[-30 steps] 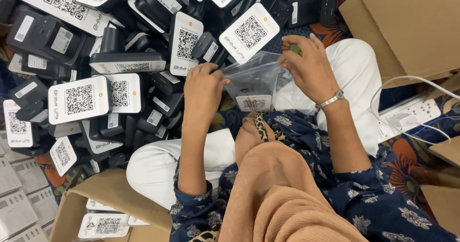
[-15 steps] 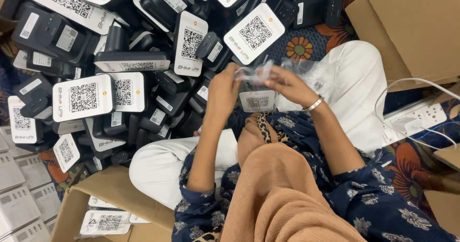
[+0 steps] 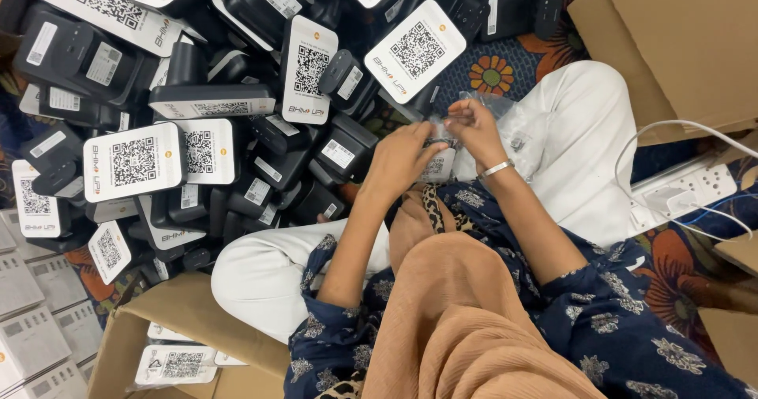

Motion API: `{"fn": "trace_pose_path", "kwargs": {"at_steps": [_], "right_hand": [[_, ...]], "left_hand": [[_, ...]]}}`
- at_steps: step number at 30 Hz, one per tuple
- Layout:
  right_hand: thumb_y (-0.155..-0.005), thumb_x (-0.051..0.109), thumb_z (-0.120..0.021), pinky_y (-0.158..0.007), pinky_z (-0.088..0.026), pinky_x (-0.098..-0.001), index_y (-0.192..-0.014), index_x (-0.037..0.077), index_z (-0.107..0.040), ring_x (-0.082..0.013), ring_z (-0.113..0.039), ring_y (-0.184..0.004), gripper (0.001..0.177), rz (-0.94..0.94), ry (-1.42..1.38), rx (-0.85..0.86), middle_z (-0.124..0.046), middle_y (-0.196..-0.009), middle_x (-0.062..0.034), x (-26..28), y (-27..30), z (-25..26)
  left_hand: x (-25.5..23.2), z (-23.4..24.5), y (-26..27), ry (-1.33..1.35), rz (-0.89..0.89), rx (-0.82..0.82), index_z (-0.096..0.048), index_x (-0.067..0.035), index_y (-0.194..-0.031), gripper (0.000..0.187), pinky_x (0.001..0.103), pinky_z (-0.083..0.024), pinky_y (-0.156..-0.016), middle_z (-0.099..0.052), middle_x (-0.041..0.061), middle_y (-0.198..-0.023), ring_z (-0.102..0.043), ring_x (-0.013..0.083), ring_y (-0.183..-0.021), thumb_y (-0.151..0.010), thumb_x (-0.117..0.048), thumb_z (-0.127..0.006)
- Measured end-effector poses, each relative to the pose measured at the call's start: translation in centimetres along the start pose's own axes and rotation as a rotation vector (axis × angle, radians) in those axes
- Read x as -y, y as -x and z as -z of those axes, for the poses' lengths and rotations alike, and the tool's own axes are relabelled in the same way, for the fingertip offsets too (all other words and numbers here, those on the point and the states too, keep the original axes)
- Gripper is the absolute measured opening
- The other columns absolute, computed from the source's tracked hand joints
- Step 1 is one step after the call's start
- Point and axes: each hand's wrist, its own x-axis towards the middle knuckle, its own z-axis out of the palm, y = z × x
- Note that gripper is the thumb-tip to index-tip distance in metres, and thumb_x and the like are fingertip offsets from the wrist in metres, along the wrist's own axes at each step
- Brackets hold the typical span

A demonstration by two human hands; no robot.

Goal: The person packs small electronic devices with QR codes into plastic bags and then places them into cardboard shipping boxes.

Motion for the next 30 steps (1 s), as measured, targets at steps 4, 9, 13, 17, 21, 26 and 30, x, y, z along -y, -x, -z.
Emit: {"fn": "trace_pose_path", "kwargs": {"at_steps": [4,9,13,17,21,26,30], "right_hand": [[-0.092,-0.003,-0.066,-0.089,-0.057,-0.0279,-0.113,0.004,-0.064,-0.0139,-0.066,-0.1,0.023,-0.081,-0.055,-0.095,-0.067,-0.109,-0.0056,3.1,0.1,0.3],[-0.094,0.001,-0.067,-0.091,-0.057,-0.0277,-0.112,0.005,-0.064,-0.0125,-0.066,-0.104,0.019,-0.085,-0.054,-0.093,-0.067,-0.111,-0.0041,5.6,0.7,0.3],[-0.095,0.004,-0.066,-0.091,-0.056,-0.0288,-0.113,0.006,-0.064,-0.0134,-0.068,-0.105,0.018,-0.103,-0.097,-0.053,-0.069,-0.114,-0.0042,7.8,1.5,0.0],[-0.099,0.008,-0.064,-0.093,-0.056,-0.0302,-0.113,0.007,-0.065,-0.0146,-0.07,-0.105,0.014,-0.099,-0.176,-0.005,-0.071,-0.115,-0.0052,9.5,2.2,0.2],[-0.103,0.011,-0.065,-0.096,-0.055,-0.0312,-0.114,0.007,-0.063,-0.0149,-0.067,-0.106,0.012,0.017,-0.225,0.013,-0.071,-0.115,-0.0043,11.0,2.8,0.2],[-0.109,0.023,-0.062,-0.106,-0.053,-0.0344,-0.141,0.005,-0.054,-0.0163,-0.062,-0.126,0.037,0.054,-0.117,0.111,-0.064,-0.137,-0.0093,15.6,5.2,-2.6],[-0.1,0.019,-0.064,-0.105,-0.057,-0.0444,-0.161,0.013,-0.028,-0.0247,-0.062,-0.132,0.07,0.027,-0.239,0.349,-0.054,-0.15,-0.0097,18.5,7.4,-6.5]], "left_hand": [[0.9,-2.5,0.3,-0.307,-0.068,0.098,-0.062,-0.001,-0.105,0.048,0.045,-0.052,-0.077,-0.068,0.015,-0.093,-0.067,0.0353,-0.09,-0.085,-0.042,-0.076],[2.2,-4.1,0.5,-0.429,-0.046,0.085,-0.063,-0.004,-0.104,0.046,0.044,-0.054,-0.081,-0.07,0.013,-0.094,-0.069,0.0315,-0.093,-0.085,-0.045,-0.074],[2.5,-2.7,0.6,-0.351,0.041,0.109,-0.064,-0.001,-0.11,0.05,0.045,-0.054,-0.073,-0.071,0.018,-0.094,-0.07,0.0358,-0.087,-0.087,-0.044,-0.072],[1.2,2.0,0.5,-0.217,0.322,0.143,-0.068,-0.003,-0.103,0.046,0.049,-0.051,-0.073,-0.074,0.021,-0.087,-0.069,0.0399,-0.087,-0.096,-0.048,-0.067],[1.0,5.9,1.3,-0.098,0.459,-0.039,-0.071,-0.003,-0.105,0.045,0.044,-0.051,-0.073,-0.073,0.021,-0.084,-0.071,0.0373,-0.084,-0.102,-0.047,-0.063],[2.2,8.5,2.9,0.978,0.466,-0.489,-0.064,0.001,-0.126,0.041,0.026,-0.057,-0.082,-0.075,0.007,-0.105,-0.07,0.0106,-0.092,-0.102,-0.032,-0.064],[1.5,8.3,3.9,1.148,0.366,-0.518,-0.056,0.005,-0.131,0.044,0.028,-0.058,-0.086,-0.072,0.01,-0.116,-0.069,0.0126,-0.097,-0.099,-0.02,-0.071]]}}
